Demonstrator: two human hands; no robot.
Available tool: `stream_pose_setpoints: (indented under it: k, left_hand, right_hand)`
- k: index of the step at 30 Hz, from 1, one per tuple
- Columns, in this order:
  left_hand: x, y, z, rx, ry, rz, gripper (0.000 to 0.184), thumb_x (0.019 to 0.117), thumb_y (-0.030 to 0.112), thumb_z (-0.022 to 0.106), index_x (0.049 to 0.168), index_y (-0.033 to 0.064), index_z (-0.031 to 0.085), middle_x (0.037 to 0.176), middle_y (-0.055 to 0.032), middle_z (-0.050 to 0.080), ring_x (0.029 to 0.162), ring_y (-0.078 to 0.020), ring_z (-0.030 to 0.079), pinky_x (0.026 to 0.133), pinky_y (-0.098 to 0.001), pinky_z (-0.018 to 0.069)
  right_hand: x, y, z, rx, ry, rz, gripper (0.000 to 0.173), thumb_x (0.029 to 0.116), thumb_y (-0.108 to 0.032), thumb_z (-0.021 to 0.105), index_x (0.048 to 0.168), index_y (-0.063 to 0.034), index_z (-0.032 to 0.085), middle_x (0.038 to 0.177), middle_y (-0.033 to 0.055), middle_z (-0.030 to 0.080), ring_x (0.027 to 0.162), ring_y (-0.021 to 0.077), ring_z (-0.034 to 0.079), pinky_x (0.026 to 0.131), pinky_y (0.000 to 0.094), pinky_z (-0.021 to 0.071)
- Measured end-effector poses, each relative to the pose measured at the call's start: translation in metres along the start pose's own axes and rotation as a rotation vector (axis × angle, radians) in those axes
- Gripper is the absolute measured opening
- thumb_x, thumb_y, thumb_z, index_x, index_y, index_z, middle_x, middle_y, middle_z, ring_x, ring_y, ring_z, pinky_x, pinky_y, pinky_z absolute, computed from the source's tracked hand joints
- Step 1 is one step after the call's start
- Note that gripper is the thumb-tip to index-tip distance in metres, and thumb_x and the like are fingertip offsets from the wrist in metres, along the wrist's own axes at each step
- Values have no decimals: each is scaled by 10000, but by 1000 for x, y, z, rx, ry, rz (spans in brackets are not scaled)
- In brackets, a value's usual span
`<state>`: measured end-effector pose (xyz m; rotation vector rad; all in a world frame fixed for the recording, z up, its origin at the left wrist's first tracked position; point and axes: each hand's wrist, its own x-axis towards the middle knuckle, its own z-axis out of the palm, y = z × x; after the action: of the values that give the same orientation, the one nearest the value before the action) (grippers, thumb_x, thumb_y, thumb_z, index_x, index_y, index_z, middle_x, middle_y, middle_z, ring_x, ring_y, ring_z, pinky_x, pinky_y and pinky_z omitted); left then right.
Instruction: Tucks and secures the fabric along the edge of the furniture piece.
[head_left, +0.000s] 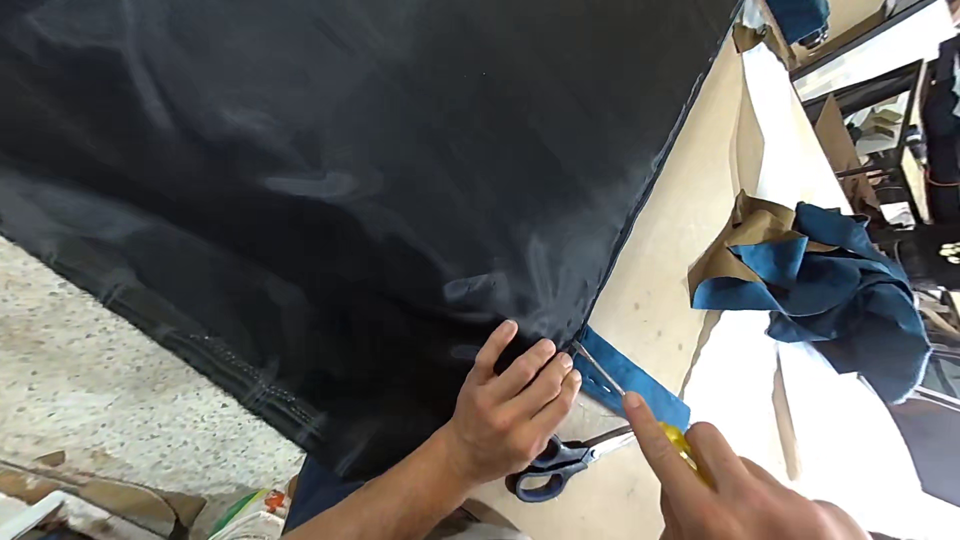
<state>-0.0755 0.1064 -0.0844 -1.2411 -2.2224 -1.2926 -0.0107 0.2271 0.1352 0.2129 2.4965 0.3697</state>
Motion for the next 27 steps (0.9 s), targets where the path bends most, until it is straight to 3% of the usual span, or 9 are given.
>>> stream_pose_setpoints:
  k: [6, 11, 16, 20, 25, 27]
  left_hand:
    - [-1, -6, -3, -82, 3, -24, 200, 992, 132, 602, 1124, 173, 746, 1178, 24, 751, 1237, -167, 636, 1216, -490, 326]
    - [-5, -12, -2, -68, 14, 25, 200, 990, 155, 617, 1145, 182, 741, 1189, 31, 741, 1245, -158, 620, 1221, -484, 308]
    - [-5, -12, -1, -28, 10, 47, 194, 981, 182, 642, 1145, 197, 745, 1201, 45, 741, 1261, -153, 613, 1229, -505, 292]
    - [-6, -10, -3, 9, 3, 21, 162, 960, 205, 692, 1106, 207, 763, 1160, 46, 746, 1269, -165, 609, 1237, -532, 295]
    - [-4, -5, -2, 21, 1, -13, 145, 934, 239, 730, 1073, 247, 769, 1134, 75, 748, 1225, -143, 630, 1208, -535, 344]
    - [-2, -6, -1, 24, 18, -20, 128, 939, 241, 724, 1058, 244, 773, 1117, 70, 752, 1209, -140, 640, 1206, -530, 352]
  right_hand:
    - [0, -4, 17, 144, 16, 46, 464, 987, -123, 553, 1448, -129, 614, 815, 133, 607, 539, 258, 587, 406, 362, 427]
    - [-3, 7, 41, 570, 26, 64, 447, 997, -106, 529, 1433, -100, 625, 817, 130, 635, 579, 243, 602, 459, 385, 482]
    - [-7, 0, 89, 411, 304, 25, 478, 918, -77, 596, 1389, -117, 664, 808, 119, 620, 523, 216, 589, 393, 335, 446]
    - [-2, 3, 107, 841, 277, 26, 437, 994, -118, 539, 1419, -117, 643, 802, 92, 651, 558, 175, 585, 460, 354, 488]
    - [-1, -2, 136, 596, 451, 16, 509, 934, -136, 563, 1437, -181, 630, 817, 90, 624, 527, 209, 591, 389, 363, 443]
    - [3, -3, 139, 775, 441, 22, 483, 966, -147, 544, 1438, -185, 633, 822, 68, 647, 542, 185, 593, 424, 365, 476]
